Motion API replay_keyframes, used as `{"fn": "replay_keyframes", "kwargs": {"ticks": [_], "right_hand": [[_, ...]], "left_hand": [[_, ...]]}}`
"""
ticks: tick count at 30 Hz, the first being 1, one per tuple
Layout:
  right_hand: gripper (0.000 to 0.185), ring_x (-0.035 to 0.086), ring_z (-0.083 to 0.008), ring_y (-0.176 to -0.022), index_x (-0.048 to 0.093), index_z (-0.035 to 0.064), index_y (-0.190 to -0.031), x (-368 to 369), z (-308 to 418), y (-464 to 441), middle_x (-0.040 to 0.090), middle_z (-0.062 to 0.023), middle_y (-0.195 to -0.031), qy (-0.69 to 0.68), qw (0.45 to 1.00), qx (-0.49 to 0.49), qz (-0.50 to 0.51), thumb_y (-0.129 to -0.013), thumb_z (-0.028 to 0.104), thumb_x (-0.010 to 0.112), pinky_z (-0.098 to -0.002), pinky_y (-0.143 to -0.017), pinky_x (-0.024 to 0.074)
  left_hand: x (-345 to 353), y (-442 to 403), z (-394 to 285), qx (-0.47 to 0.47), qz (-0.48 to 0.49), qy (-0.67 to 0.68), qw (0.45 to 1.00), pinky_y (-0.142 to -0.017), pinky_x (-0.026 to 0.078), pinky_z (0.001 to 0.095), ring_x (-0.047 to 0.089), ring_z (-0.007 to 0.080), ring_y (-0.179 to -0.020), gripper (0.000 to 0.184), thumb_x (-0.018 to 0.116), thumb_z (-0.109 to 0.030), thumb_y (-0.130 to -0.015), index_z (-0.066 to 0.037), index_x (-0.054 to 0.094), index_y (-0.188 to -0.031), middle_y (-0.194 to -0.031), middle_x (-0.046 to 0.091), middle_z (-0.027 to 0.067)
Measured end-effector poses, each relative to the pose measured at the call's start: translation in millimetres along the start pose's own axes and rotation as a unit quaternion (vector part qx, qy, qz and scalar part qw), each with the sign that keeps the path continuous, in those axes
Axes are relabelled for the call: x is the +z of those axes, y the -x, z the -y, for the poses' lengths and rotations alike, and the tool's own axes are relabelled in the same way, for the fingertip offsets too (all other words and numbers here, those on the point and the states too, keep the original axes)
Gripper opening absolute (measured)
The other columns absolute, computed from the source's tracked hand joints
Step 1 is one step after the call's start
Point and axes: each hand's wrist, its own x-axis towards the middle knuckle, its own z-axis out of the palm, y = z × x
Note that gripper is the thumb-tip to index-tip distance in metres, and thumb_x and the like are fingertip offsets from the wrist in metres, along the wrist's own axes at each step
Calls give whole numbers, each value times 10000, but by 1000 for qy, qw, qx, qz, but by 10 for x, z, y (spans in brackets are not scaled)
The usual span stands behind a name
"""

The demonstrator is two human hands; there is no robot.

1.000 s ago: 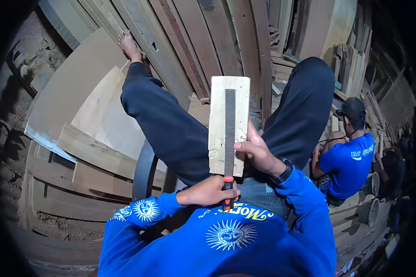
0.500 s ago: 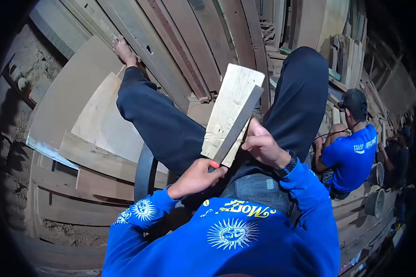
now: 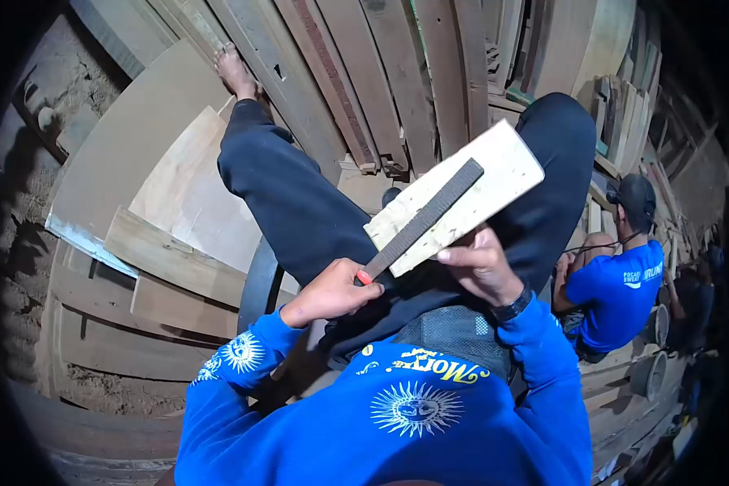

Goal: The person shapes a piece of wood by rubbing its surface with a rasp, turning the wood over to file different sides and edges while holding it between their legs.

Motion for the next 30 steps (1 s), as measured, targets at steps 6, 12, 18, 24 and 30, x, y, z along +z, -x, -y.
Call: {"fn": "replay_keyframes", "kwargs": {"ticks": [6, 12, 18, 24, 30], "right_hand": [[539, 613, -268, -1132, 513, -37, -1292, 126, -265, 99, 625, -152, -1210, -34, 995, 86, -40, -774, -105, 645, -411, -996, 484], [531, 620, -319, -1128, 524, -63, -1251, 89, -254, 160, 628, -188, -1199, -55, 992, 76, -82, -725, -133, 535, -481, -1015, 484], [489, 629, -272, -1098, 536, -60, -1234, 20, -278, 155, 636, -161, -1167, -55, 994, 80, -58, -749, -116, 563, -412, -973, 512], [533, 615, -280, -1105, 533, -57, -1227, 28, -346, 185, 633, -157, -1162, -91, 991, 14, -93, -696, -105, 520, -383, -990, 477], [519, 627, -272, -1030, 559, -41, -1167, -84, -264, 290, 652, -127, -1075, -102, 975, -128, -147, -653, -73, 493, -379, -946, 472]], "left_hand": [[-191, 13, -74, 32, 9, -105, 994, -477, 472, 320, 570, 150, -469, 253, 636, -200, -825, 52, 660, -819, -570, 588, 82], [-218, 37, -83, 110, 12, -197, 974, -552, 500, 364, 600, 239, -494, 253, 640, -180, -768, 72, 652, -766, -566, 578, 175], [-210, 41, -110, 135, 6, -197, 971, -531, 438, 362, 450, 168, -487, 187, 614, -106, -765, 78, 587, -748, -541, 471, 154], [-228, 50, -130, 128, 25, -210, 969, -525, 436, 342, 457, 149, -483, 228, 645, -128, -804, 76, 583, -724, -523, 477, 126], [-215, 50, -166, 50, 13, -147, 988, -483, 428, 322, 500, 117, -462, 282, 656, -176, -854, 43, 595, -689, -513, 505, 38]]}}
